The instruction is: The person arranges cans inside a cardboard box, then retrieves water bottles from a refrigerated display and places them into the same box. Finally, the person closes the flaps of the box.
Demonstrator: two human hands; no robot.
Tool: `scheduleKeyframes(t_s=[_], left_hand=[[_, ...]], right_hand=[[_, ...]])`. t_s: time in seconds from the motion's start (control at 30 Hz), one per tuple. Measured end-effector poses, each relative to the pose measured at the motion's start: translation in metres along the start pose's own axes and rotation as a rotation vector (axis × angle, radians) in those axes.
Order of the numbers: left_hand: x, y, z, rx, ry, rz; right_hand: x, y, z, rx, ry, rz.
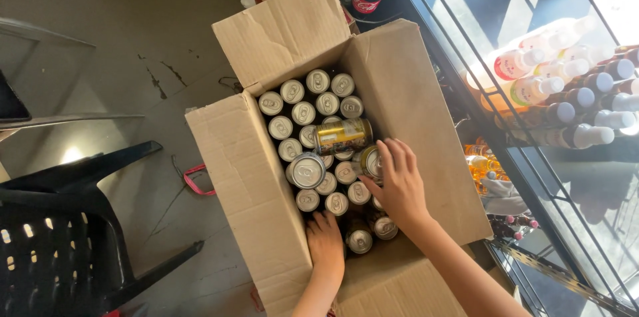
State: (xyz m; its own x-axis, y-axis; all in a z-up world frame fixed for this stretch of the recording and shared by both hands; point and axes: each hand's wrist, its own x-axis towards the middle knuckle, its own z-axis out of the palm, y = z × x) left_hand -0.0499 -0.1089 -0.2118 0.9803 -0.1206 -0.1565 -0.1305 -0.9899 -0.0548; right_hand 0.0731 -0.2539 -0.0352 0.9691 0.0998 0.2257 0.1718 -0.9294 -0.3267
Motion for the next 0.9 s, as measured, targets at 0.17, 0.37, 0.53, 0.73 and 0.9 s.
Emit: scheduleKeyframes(t_s=[0.17,0.37,0.53,0.73,0.9], left_hand=[[0.008,-0.008,-0.028,-0.119,-0.291,0.033],[0.012,-0.027,-0.088,-0.417,-0.224,0.322],[0.021,-0.018,-0.050,-0.260,-0.070,0.368],[0.050,-0.010,-0.028,-0.255,-0.033,0.250],[0.064,-0.011,-0.035,-0.245,-0.040,0.267]], right_hand=[[-0.003,0.003,0.000,-0.140,-0.098,-0.062],[-0.028,-0.015,-0.041,0.061,-0.131,0.131],[-0.061,-0.018,-0.050,0.170,-0.242,0.244],[-0.102,-0.009,-0.009,0.231,-0.329,0.218],[-0.119,-0.012,0.010,0.228,-0.289,0.228]])
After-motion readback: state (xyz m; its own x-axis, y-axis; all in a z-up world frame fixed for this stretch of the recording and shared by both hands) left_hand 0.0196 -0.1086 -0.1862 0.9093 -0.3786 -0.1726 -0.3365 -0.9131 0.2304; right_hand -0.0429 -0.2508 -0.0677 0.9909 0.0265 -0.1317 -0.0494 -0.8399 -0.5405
